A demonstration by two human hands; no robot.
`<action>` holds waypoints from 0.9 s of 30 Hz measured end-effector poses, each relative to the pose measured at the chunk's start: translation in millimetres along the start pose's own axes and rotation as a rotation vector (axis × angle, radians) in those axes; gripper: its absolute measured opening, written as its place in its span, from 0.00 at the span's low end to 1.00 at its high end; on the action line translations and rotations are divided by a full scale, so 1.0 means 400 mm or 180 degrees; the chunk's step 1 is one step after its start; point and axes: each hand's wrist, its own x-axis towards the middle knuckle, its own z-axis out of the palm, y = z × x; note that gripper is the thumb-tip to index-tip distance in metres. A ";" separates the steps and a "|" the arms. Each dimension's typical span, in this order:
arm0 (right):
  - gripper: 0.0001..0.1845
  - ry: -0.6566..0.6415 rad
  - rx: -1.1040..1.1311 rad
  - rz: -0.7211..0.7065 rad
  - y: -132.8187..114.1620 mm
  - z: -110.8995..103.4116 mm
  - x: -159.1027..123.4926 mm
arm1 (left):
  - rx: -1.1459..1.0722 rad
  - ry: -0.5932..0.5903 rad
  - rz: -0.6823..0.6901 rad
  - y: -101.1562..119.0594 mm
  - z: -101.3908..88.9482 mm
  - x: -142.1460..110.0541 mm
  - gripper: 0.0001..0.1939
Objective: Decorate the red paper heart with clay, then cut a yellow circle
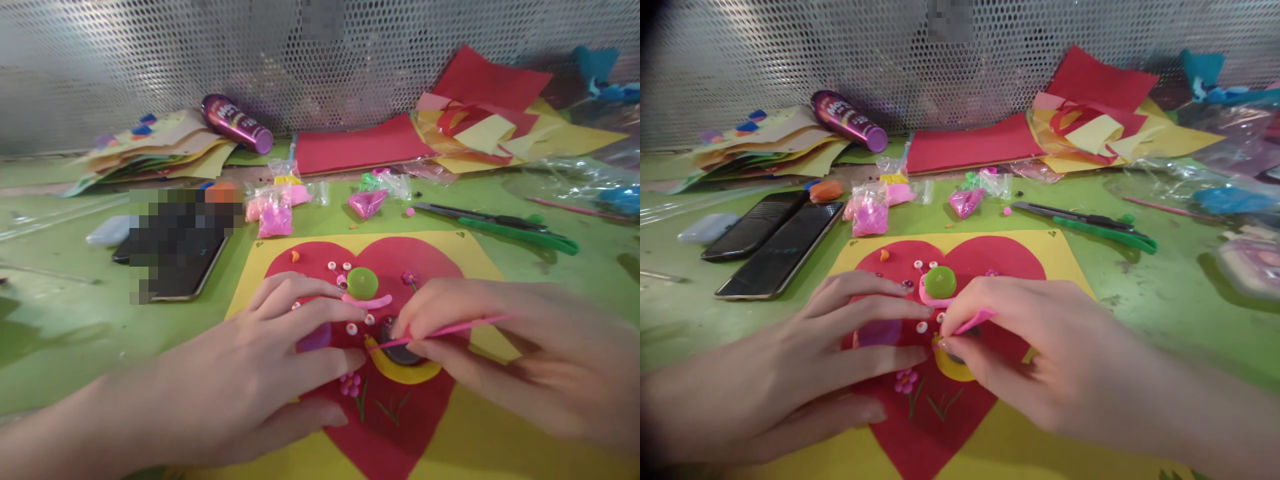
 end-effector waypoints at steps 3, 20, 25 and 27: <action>0.07 0.0032 -0.0028 -0.0023 0.002 0.000 -0.002 | 0.0031 -0.0048 0.0006 -0.001 0.000 0.001 0.14; 0.07 0.0057 -0.0074 -0.0112 0.005 -0.001 -0.005 | 0.0098 -0.0126 0.0033 -0.001 0.001 0.002 0.15; 0.07 0.0037 -0.0088 -0.0123 0.000 -0.001 -0.003 | 0.0140 -0.0148 0.0031 -0.001 0.001 0.001 0.15; 0.07 -0.0003 -0.0081 -0.0118 -0.002 0.000 -0.001 | 0.0139 -0.0158 0.0016 -0.001 0.000 0.000 0.16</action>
